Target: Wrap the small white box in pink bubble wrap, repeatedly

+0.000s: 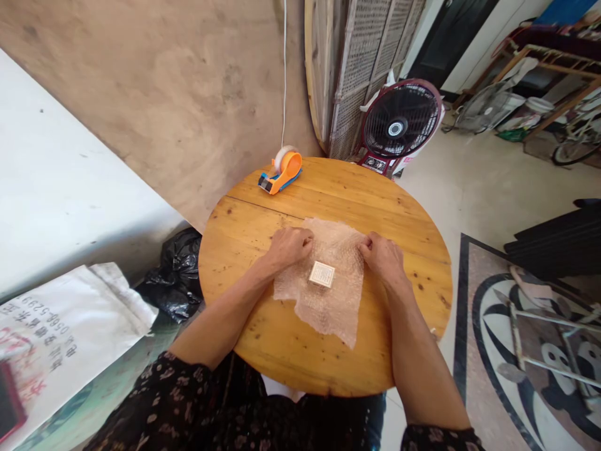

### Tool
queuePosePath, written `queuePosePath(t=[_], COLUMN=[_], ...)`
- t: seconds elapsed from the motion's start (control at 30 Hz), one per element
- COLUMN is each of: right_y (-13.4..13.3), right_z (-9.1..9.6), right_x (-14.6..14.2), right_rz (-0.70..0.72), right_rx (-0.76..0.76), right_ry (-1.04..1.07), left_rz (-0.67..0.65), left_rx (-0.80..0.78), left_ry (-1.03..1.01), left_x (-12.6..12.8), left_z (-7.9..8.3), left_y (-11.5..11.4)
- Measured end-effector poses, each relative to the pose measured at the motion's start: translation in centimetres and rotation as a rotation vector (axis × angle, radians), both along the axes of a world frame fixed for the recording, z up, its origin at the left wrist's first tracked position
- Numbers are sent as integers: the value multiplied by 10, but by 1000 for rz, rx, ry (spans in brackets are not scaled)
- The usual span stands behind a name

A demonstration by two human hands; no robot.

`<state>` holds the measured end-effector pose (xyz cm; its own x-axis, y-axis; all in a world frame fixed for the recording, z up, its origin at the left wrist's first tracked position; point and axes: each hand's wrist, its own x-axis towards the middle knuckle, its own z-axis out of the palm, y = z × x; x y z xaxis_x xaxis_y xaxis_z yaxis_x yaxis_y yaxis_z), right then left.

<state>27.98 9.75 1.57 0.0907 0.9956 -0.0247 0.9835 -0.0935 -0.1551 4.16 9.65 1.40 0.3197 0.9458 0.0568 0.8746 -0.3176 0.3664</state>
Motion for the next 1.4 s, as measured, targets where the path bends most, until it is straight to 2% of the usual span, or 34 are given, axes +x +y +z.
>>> queuePosePath(t=[0.13,0.27,0.37,0.43,0.5,0.57,0.63,0.7,0.8,0.9,0.97,1.07,1.23,1.3,1.4], right_y=[-1,-2,-3,-5,-6,-6,-4,-2,-2,-9,-15,-22,-29,-32,-33], right_z=[2,3,4,5,7,7,7,7,10,21,31,41,43,41,36], right_x=[-2,-2,-2,-3,-4,-3,1,10,23,28,27,21,5,-4,-15], right_rz=[29,34,57,76,89,96,98,108,133,188,256,390,589,594,493], right_rx=[-2,2,24,30,23,23,40,55,73,33,-25,-87,-63,-47,63], right_ry=[4,33,65,77,77,80,123,255,596,888,959,940,860,805,705], left_rz=[-86,-19,-67,-155,-247,-280,-250,-214,-207,-213,-217,-238,-247,-242,-260], left_rx=[12,-38,-77,-149,-225,-234,-175,-130,-146,-217,-295,-428,-574,-582,-595], left_ry=[-87,-124,-378,-589,-699,-647,-527,-452,-451,-562,-677,-837,-1001,-1040,-1071], left_x=[0,-1,0,1,2,3,3,2,3,5,7,8,5,5,5], left_z=[6,4,1,0,-1,0,1,4,7,7,7,7,7,6,6], left_y=[-3,-1,0,-2,-4,-6,-7,-7,-7,-7,-8,-9,-7,-6,-6])
